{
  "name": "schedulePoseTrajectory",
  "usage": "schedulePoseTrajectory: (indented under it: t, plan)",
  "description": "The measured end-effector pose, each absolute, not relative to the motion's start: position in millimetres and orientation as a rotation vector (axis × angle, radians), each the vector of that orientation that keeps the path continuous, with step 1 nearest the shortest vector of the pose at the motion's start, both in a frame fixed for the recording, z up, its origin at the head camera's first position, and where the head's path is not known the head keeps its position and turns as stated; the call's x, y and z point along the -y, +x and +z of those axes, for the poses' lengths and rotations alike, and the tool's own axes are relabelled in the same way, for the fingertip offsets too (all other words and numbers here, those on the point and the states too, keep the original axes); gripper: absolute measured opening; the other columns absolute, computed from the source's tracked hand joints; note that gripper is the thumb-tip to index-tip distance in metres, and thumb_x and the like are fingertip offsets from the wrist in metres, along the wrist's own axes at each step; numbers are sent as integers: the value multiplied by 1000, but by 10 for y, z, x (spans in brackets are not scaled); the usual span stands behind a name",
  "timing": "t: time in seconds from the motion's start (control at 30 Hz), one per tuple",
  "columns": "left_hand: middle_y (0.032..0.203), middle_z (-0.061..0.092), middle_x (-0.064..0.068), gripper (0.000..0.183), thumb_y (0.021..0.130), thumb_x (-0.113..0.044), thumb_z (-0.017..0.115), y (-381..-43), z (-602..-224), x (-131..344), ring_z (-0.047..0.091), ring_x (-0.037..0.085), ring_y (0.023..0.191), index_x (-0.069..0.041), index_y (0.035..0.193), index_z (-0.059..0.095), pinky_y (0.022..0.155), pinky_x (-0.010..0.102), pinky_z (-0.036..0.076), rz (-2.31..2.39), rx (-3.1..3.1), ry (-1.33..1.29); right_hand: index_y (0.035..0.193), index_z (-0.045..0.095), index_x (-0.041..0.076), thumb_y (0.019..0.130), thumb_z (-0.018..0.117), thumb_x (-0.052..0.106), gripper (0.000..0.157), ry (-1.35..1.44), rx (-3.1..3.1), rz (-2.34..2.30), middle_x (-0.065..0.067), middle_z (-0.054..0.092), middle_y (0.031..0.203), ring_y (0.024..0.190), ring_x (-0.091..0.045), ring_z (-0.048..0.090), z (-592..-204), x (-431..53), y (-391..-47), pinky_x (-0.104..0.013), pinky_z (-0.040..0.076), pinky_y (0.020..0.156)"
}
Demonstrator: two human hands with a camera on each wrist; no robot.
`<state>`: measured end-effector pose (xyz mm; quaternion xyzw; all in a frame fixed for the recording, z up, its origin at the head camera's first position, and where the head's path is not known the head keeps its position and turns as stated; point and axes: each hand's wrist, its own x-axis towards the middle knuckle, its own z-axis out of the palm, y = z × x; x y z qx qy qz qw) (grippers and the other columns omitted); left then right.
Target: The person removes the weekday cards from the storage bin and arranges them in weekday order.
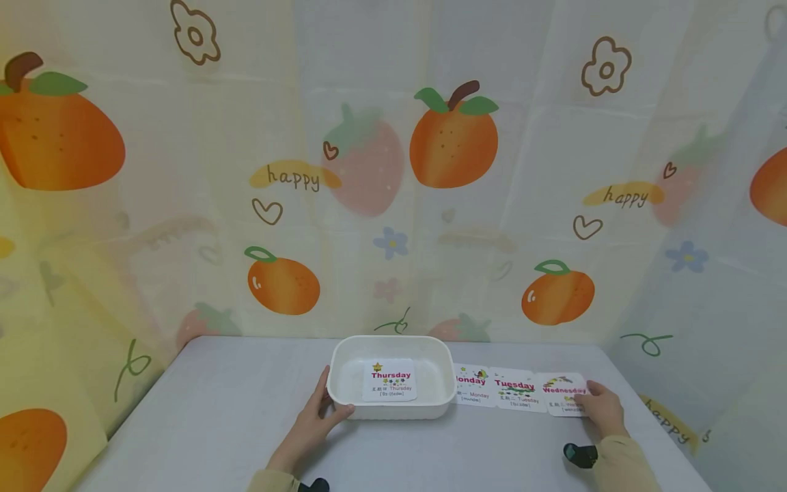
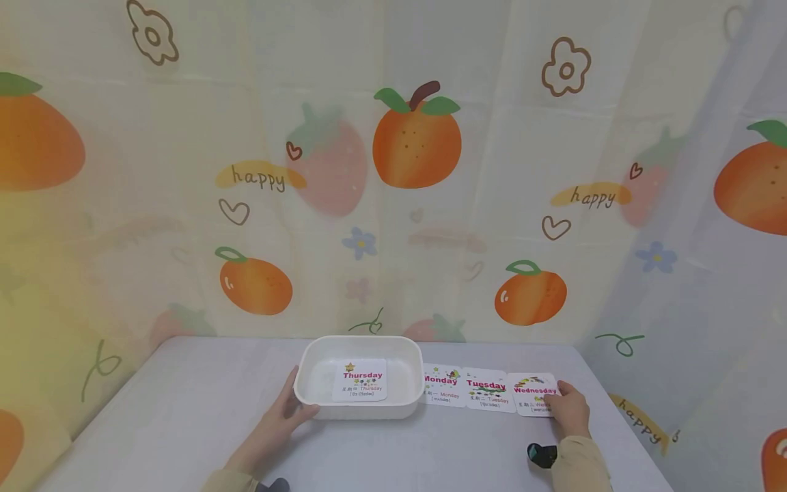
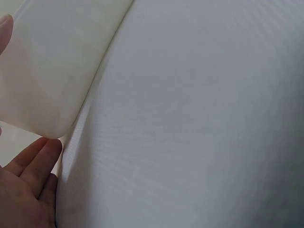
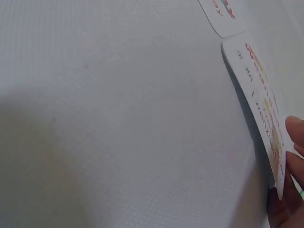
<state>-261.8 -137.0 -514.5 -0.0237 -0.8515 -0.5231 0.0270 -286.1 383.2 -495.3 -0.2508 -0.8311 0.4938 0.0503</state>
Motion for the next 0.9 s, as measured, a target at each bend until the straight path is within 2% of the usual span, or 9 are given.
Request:
schedulePoseTrajectory:
  t: [0.33, 0.53, 0.7, 0.83, 0.9]
  plan:
    - [141, 39, 17, 97, 78, -44, 71, -2605, -5125, 1370, 37, 37, 126, -18, 150, 12, 98, 67, 19, -1639, 2618, -69, 140, 24, -9, 91, 47, 5, 57, -815, 2468, 1487, -36, 26, 137, 122, -47, 29, -4858, -3699, -2835, -55, 25, 101]
    - [140, 40, 17, 96, 79, -42, 71, -2627, -5169, 1363, 37, 37, 126, -17, 150, 12, 98, 67, 18, -1654, 2609, -84, 141, 24, -7, 91, 48, 10, 58, -709, 2473, 1473, -35, 21, 141, 126, -50, 21, -4798, -3597, -2806, -58, 18, 103]
    - [142, 39, 14, 97, 77, -45, 71, -2645, -5208, 1364, 37, 35, 127, -22, 150, 12, 98, 67, 19, -1655, 2625, -40, 143, 26, -3, 94, 51, 19, 59, -582, 2479, 1407, -30, 24, 143, 130, -48, 17, -5011, -3674, -3000, -59, 18, 103]
    - [142, 39, 14, 96, 78, -45, 71, -2652, -5214, 1370, 37, 35, 126, -21, 150, 13, 98, 67, 19, -1646, 2621, -40, 144, 30, 6, 95, 51, 33, 61, -516, 2407, 1385, -23, 30, 144, 131, -43, 21, -5304, -3763, -3251, -59, 22, 102]
    - [142, 38, 14, 97, 77, -44, 72, -2656, -5213, 1371, 37, 35, 126, -21, 150, 12, 98, 67, 19, -1645, 2619, -44, 145, 31, 9, 94, 50, 37, 61, -457, 2380, 1413, -21, 31, 144, 132, -41, 22, -5303, -3715, -3282, -59, 24, 101]
